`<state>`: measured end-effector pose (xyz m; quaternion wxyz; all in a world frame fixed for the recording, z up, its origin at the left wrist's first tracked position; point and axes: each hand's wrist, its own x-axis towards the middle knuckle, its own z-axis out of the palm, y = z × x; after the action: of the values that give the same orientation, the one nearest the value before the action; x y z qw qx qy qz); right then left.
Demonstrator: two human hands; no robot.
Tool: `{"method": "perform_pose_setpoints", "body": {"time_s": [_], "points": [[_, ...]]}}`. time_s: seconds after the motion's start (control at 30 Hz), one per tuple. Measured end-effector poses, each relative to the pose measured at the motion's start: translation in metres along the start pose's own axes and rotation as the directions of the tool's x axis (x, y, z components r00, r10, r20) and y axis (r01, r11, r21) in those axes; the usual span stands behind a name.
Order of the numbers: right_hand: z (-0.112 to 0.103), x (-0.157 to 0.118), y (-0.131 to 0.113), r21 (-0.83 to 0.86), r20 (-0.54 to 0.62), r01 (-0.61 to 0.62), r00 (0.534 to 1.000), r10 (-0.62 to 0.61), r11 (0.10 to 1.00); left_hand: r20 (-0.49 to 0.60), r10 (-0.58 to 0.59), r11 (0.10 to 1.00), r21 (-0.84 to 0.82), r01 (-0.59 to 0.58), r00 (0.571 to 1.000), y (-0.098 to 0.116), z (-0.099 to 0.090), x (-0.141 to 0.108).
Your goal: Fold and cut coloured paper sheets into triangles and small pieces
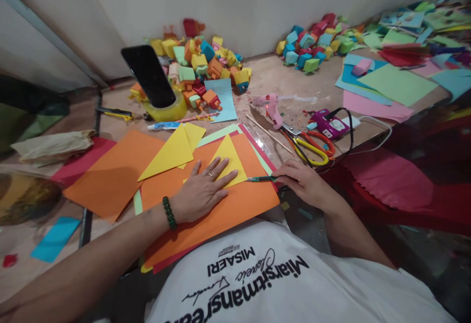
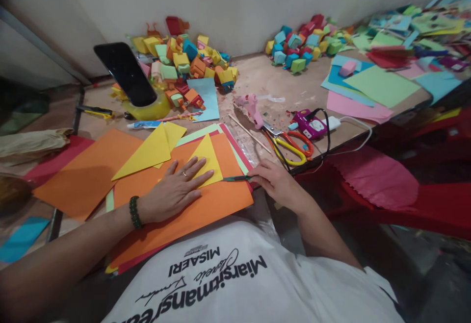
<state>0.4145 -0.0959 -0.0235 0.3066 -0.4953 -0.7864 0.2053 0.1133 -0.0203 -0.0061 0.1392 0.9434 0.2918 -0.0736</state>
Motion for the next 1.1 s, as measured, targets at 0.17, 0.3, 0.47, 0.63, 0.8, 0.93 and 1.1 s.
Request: {"method": "perform_pose_setpoints", "body": {"time_s": [0.17, 0.3, 0.47, 0.63, 0.8, 0.93, 1.1], "points": [[0.004, 0.001, -0.004, 0.024, -0.003, -0.027, 1.000, 0.027, 0.999, -0.032, 0.025, 1.000, -0.012, -0.026, 0.999, -0.001, 0.002, 0.000], [0.006, 0.001, -0.007, -0.003, -0.005, -0.032, 0.999, 0.032, 0.999, -0.036, 0.055, 0.998, -0.037, -0.056, 0.998, -0.004, 0.004, -0.001], [0.009, 0.001, -0.011, -0.011, -0.016, -0.016, 1.000, 0.016, 1.000, -0.045, 0.059, 0.997, -0.047, -0.061, 0.997, -0.004, 0.004, -0.001], [0.010, 0.002, -0.015, -0.009, -0.040, 0.014, 0.999, -0.014, 1.000, -0.031, 0.046, 0.998, -0.044, -0.047, 0.998, -0.002, 0.002, 0.000], [0.012, 0.003, -0.017, 0.001, -0.038, 0.050, 0.998, -0.050, 0.999, -0.038, 0.049, 0.998, -0.030, -0.050, 0.998, -0.004, 0.005, -0.002], [0.013, 0.002, -0.013, -0.014, -0.039, 0.046, 0.998, -0.046, 0.999, -0.059, 0.042, 0.999, -0.018, -0.043, 0.997, -0.004, 0.012, 0.002], [0.010, 0.005, -0.007, -0.082, -0.091, 0.038, 0.995, -0.045, 0.996, -0.056, 0.025, 0.999, -0.023, -0.026, 0.998, 0.007, 0.008, 0.016]]}}
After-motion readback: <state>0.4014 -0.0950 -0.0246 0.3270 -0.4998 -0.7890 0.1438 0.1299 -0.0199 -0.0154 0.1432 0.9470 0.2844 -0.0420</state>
